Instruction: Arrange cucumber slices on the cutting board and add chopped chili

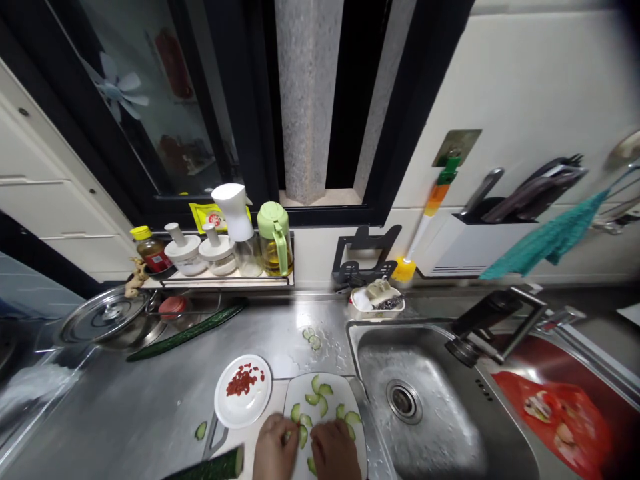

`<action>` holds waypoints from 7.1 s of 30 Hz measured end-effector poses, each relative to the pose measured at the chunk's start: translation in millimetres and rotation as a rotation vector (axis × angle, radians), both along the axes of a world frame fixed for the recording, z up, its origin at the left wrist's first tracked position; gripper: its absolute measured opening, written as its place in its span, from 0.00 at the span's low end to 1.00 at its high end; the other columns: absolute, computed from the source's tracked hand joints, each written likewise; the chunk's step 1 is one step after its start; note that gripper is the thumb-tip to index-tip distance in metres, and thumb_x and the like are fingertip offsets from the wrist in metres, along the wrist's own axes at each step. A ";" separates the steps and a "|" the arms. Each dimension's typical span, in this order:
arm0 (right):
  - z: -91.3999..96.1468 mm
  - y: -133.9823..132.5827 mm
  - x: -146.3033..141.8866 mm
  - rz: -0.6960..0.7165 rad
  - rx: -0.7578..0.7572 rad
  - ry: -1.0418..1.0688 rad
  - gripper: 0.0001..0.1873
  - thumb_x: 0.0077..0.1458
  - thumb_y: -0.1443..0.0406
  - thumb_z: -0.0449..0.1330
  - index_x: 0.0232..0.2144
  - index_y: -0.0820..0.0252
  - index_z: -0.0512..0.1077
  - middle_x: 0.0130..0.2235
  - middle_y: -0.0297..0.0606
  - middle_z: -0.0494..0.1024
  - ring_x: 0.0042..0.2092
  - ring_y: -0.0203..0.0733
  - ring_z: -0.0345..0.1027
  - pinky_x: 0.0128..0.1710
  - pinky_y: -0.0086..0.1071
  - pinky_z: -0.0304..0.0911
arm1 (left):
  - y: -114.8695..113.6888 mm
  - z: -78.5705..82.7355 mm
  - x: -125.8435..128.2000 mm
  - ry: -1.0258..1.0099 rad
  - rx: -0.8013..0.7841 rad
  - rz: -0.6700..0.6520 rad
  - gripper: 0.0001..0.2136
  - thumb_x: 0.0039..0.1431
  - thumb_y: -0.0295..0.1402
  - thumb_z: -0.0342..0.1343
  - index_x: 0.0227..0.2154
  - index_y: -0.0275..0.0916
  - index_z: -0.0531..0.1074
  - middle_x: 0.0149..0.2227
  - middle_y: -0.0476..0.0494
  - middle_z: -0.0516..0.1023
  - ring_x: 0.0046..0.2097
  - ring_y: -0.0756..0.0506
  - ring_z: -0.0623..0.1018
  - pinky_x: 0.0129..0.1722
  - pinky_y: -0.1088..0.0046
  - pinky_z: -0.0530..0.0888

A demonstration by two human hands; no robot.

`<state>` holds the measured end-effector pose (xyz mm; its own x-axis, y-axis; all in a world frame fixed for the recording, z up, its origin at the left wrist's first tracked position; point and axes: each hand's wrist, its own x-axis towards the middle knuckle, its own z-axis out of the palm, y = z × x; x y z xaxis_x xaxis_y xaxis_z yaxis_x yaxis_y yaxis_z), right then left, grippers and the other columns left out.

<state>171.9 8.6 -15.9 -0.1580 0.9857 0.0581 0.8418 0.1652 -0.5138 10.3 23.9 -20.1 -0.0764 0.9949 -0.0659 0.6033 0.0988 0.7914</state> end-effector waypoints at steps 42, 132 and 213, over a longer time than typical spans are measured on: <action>6.9 14.4 -15.0 0.021 -0.088 0.119 0.18 0.50 0.75 0.51 0.38 0.54 0.74 0.38 0.37 0.75 0.45 0.48 0.61 0.47 0.40 0.55 | 0.1 -11.5 2.1 0.051 -0.027 0.014 0.07 0.52 0.34 0.54 0.24 0.42 0.77 0.30 0.43 0.79 0.34 0.45 0.78 0.35 0.70 0.75; 15.3 18.8 -21.5 -0.065 -0.263 0.257 0.19 0.52 0.72 0.48 0.38 0.64 0.78 0.39 0.46 0.80 0.44 0.52 0.68 0.51 0.45 0.56 | -1.7 7.9 3.0 0.093 0.017 -0.049 0.10 0.56 0.33 0.52 0.33 0.42 0.80 0.34 0.42 0.79 0.38 0.46 0.79 0.42 0.70 0.77; 36.7 45.0 21.0 -0.104 -0.221 0.053 0.24 0.53 0.75 0.48 0.48 0.59 0.75 0.44 0.44 0.77 0.48 0.52 0.62 0.53 0.41 0.54 | 77.5 46.3 54.0 0.211 -0.257 -0.249 0.13 0.52 0.26 0.49 0.29 0.39 0.80 0.33 0.44 0.78 0.38 0.49 0.75 0.41 0.76 0.66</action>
